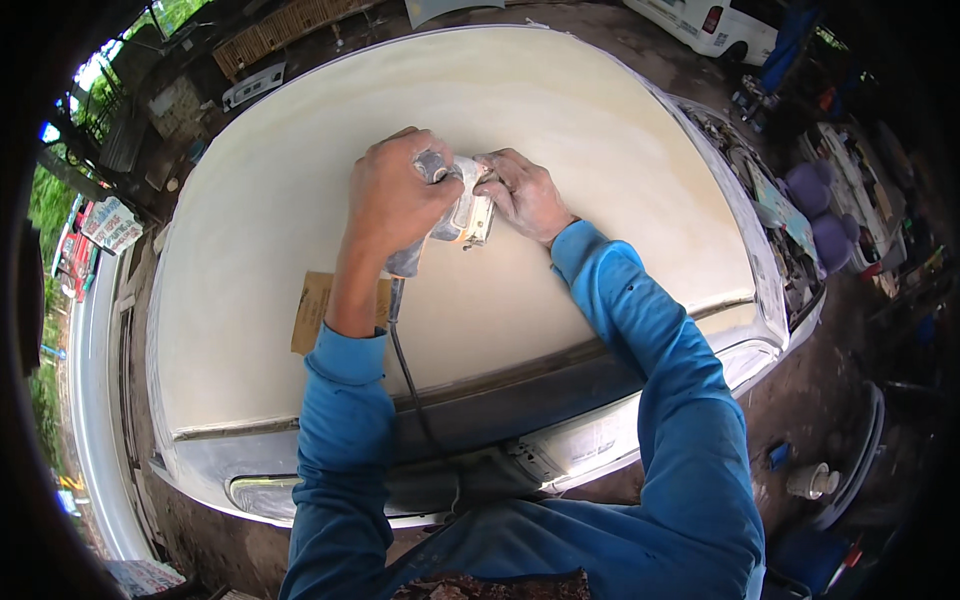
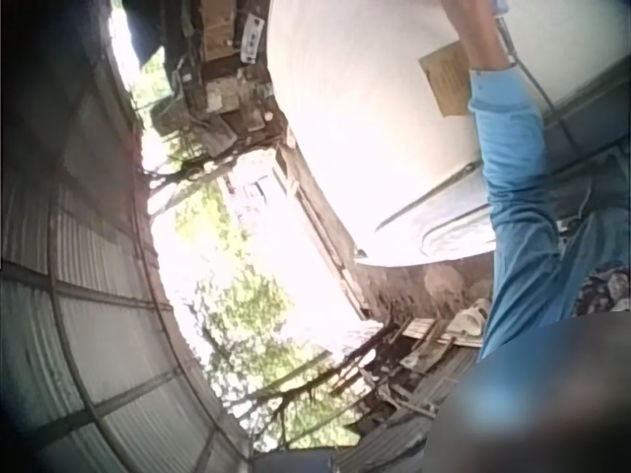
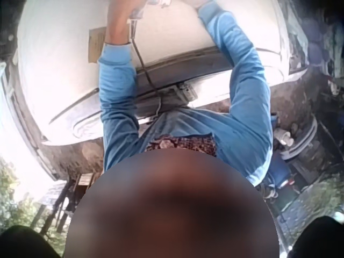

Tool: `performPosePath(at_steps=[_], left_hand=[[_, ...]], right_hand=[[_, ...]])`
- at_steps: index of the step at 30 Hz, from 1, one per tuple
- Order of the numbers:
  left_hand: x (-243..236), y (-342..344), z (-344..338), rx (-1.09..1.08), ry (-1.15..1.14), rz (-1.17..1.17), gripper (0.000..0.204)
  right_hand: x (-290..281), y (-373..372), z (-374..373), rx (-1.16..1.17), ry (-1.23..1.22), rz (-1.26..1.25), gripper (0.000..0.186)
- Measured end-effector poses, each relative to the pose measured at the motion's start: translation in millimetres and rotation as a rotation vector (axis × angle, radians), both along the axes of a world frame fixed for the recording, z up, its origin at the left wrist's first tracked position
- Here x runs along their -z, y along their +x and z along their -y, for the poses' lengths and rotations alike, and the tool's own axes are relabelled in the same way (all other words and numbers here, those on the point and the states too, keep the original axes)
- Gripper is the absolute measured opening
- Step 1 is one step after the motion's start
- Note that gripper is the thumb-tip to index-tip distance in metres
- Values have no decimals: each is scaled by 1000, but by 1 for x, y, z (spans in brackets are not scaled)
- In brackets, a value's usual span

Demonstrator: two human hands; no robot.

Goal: Sanding the roof of a car using an electric orbital sander and sandpaper.

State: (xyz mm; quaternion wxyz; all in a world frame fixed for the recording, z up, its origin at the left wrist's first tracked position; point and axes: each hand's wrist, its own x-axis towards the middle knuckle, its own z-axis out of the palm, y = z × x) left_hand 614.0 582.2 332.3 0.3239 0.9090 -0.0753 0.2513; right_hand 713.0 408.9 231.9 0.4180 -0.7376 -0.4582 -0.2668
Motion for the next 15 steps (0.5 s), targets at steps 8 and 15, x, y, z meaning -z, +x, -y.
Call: performPosePath(at_steps=[8, 15], left_hand=[[4, -10, -11, -26, -107, 31, 18], [20, -32, 0, -79, -70, 168, 29]], right_hand=[[-36, -16, -6, 8, 228, -524, 39], [-23, -68, 10, -141, 465, -1098, 66]])
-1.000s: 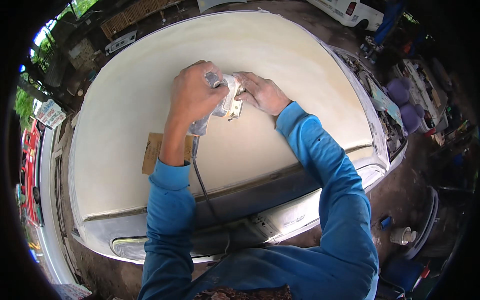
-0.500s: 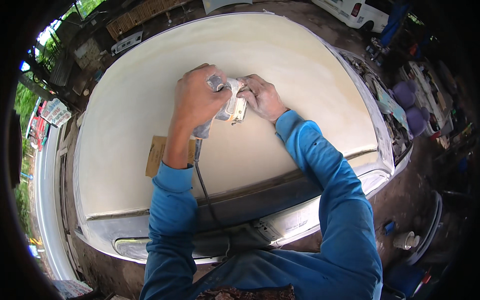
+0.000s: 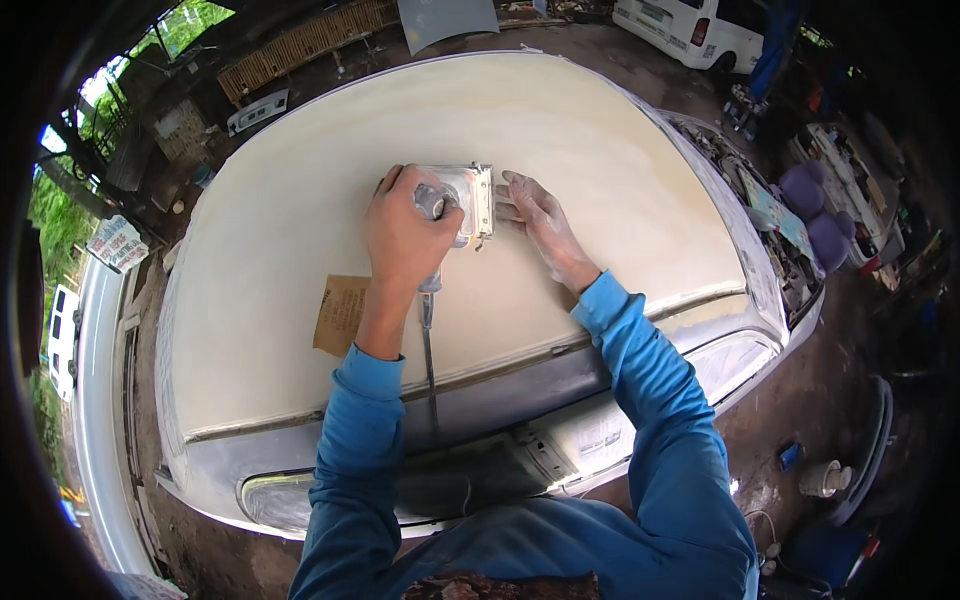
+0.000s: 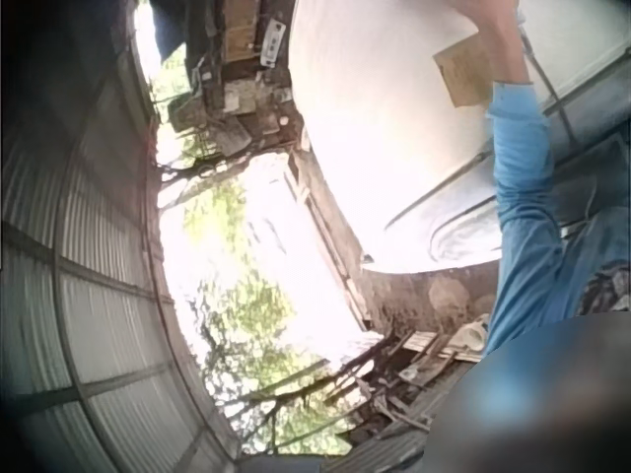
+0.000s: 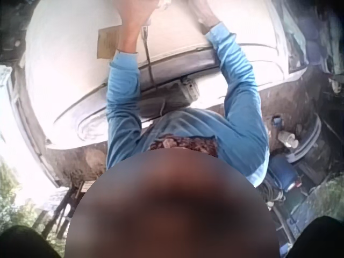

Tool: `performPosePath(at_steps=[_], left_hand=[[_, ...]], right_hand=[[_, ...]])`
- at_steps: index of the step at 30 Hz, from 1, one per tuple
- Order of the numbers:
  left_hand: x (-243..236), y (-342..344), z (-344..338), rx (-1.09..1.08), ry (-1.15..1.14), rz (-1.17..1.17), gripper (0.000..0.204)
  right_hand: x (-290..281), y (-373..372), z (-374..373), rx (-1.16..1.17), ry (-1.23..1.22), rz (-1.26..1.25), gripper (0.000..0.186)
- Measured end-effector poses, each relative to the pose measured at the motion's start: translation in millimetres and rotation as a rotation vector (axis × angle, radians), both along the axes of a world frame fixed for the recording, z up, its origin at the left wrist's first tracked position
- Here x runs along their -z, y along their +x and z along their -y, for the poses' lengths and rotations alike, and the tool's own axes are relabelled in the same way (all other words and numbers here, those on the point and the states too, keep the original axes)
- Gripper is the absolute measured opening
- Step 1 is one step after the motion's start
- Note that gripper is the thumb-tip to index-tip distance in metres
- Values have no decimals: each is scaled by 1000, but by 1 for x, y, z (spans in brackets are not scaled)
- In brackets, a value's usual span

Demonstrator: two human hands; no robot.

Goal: Sanding the roof of a car using an electric orbital sander and sandpaper.

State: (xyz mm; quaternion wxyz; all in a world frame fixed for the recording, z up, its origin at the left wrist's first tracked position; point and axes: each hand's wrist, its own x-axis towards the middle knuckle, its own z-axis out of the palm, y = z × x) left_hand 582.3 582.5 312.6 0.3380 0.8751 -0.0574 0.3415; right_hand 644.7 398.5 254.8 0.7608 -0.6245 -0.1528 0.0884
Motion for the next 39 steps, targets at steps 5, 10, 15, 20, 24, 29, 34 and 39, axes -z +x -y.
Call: performPosePath(at_steps=[5, 10, 15, 20, 24, 29, 34, 39], left_hand=[[20, -33, 13, -189, -77, -61, 70], [15, -46, -5, -60, -312, -4, 67], [5, -97, -24, 18, -395, 50, 67], [6, -141, -37, 85, -584, 132, 72], [9, -168, -30, -121, -640, 336, 72], [17, -225, -93, -173, -606, 332, 74], [4, -254, -124, -283, -532, 229, 73], [-4, -257, -131, -287, -340, 203, 69]], right_hand=[[6, 8, -8, -65, 2, 58, 52], [8, -1, -11, -141, 139, 94, 29], [-8, -46, -4, -93, 92, 248, 24], [-18, -97, 16, 118, 25, 314, 23], [-7, -133, 56, 424, -5, 293, 22], [36, -207, 196, 831, 178, 246, 24], [174, -324, 426, 1339, -1750, 493, 40], [53, -277, 263, 964, -788, 202, 42]])
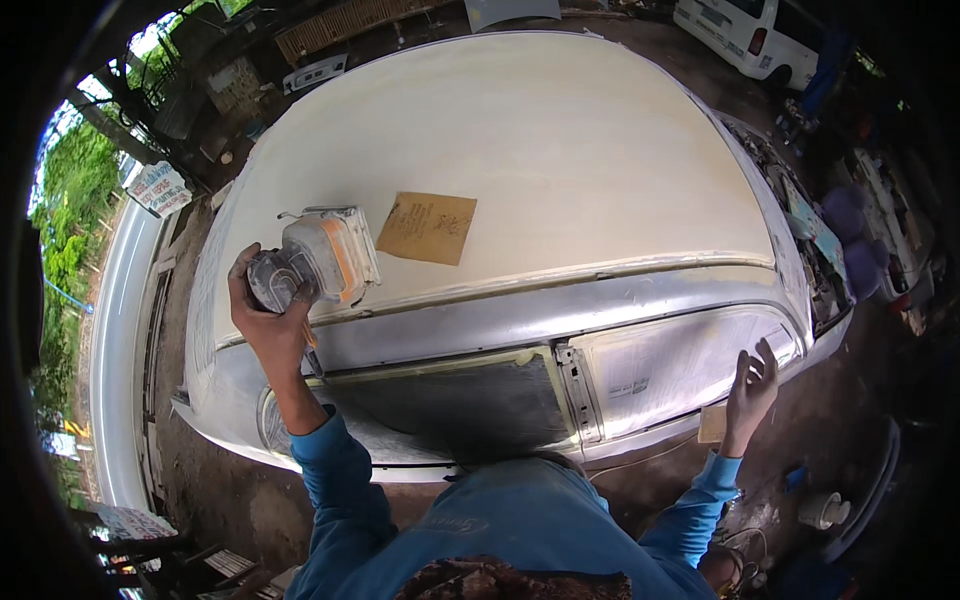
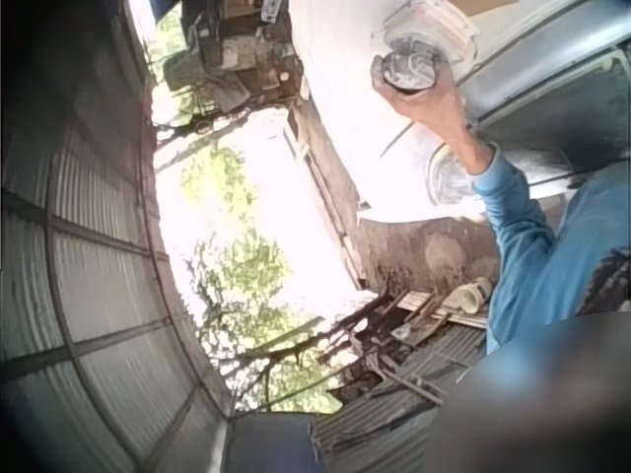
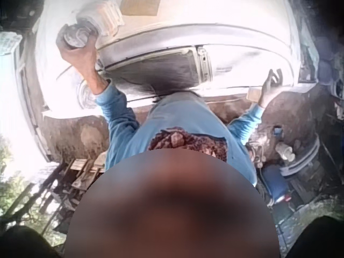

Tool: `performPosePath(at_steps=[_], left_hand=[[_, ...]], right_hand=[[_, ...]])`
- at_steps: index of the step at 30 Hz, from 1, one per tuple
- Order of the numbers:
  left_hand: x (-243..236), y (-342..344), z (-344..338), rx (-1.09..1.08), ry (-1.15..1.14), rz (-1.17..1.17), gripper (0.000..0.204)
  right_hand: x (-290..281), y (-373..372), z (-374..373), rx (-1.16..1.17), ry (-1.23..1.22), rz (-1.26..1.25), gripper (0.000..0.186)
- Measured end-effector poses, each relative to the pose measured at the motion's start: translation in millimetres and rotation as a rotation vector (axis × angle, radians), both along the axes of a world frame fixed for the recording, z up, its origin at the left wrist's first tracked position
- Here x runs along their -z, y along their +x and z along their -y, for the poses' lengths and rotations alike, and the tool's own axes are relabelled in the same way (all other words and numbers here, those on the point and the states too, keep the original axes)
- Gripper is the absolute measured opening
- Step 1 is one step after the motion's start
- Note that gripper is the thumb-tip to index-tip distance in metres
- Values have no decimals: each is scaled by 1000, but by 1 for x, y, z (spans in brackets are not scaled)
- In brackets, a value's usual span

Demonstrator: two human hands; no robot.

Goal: Sanding the roof of a car using an electric orbital sander and sandpaper.

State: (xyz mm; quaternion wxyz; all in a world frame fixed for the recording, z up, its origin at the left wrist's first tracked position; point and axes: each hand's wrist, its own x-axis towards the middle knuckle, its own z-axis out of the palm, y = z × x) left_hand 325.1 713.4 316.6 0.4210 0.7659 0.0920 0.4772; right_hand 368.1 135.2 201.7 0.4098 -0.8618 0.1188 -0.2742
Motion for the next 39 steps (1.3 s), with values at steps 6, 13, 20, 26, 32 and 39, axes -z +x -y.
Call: performPosePath(at_steps=[6, 13, 20, 26, 32, 39], left_hand=[[0, -8, 7, 39, -7, -41, 66], [18, -13, 15, 69, 175, 51, 67], [39, -3, 12, 31, 273, 151, 69], [55, 17, 17, 85, 283, 271, 72], [67, 27, 21, 169, 277, 305, 72], [70, 24, 32, 175, 308, 305, 71]], right_hand=[[-78, 95, -251, -919, -71, 35, 51], [-70, 180, -394, -1034, -650, -23, 83], [-88, 187, -402, -958, -724, -251, 75], [-105, 200, -361, -918, -249, -127, 23], [-123, 180, -322, -936, -160, 613, 20], [-120, 149, -317, -1053, 398, 428, 27]])
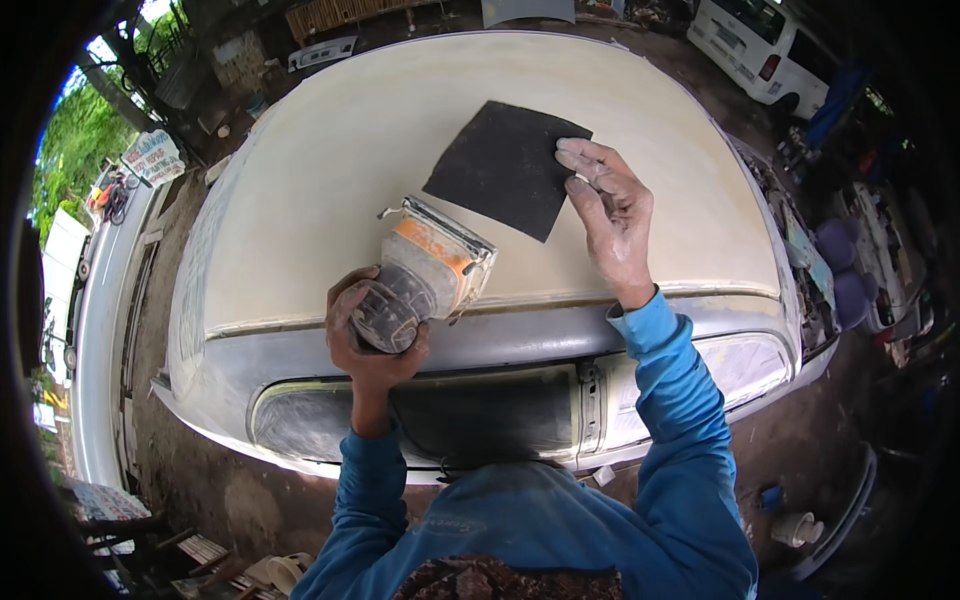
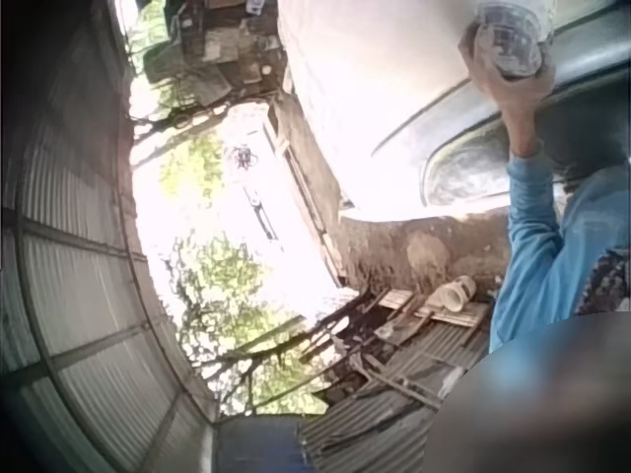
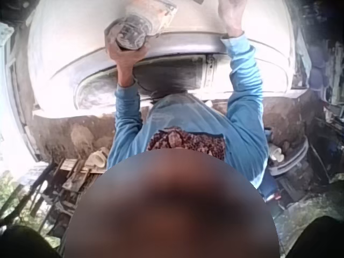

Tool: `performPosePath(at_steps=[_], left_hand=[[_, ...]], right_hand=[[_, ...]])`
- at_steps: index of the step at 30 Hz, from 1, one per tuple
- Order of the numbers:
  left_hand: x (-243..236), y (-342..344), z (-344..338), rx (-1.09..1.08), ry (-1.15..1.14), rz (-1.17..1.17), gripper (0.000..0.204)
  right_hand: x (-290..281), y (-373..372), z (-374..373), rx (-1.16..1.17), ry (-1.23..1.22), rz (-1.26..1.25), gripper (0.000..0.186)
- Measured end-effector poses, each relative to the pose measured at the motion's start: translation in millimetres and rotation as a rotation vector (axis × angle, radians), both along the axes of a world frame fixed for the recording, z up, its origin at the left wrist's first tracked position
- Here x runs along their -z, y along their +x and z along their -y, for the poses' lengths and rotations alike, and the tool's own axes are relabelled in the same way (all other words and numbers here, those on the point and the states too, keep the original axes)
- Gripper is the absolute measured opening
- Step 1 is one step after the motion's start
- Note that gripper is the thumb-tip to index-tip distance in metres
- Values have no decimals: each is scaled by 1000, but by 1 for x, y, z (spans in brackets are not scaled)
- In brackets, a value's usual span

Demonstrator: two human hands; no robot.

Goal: Sanding the roof of a car using an electric orbital sander and sandpaper.

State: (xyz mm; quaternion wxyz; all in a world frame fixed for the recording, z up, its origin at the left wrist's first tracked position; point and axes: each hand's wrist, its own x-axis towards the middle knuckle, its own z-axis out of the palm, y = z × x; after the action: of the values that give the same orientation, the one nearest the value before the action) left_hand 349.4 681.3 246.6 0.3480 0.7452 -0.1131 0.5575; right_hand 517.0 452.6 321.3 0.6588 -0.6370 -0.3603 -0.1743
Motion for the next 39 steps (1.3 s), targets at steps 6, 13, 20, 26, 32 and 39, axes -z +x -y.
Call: performPosePath(at_steps=[6, 13, 20, 26, 32, 39], left_hand=[[5, -5, 14, -53, -3, 53, 75], [16, -15, 27, -96, -1, 61, 79], [23, -16, 35, -72, -9, 59, 82], [21, -18, 34, -75, 21, 58, 80], [20, -16, 32, -85, 58, 60, 78], [20, -14, 34, -63, -29, 74, 82]], right_hand=[[-15, -25, -41, 23, 221, 30, 41], [-12, -41, -47, 109, 230, 264, 67], [-1, -49, -47, 124, 145, 401, 74], [8, -49, -30, 207, 124, 396, 75], [14, -50, -26, 204, 103, 370, 75], [6, -55, -36, 245, 66, 326, 89]])
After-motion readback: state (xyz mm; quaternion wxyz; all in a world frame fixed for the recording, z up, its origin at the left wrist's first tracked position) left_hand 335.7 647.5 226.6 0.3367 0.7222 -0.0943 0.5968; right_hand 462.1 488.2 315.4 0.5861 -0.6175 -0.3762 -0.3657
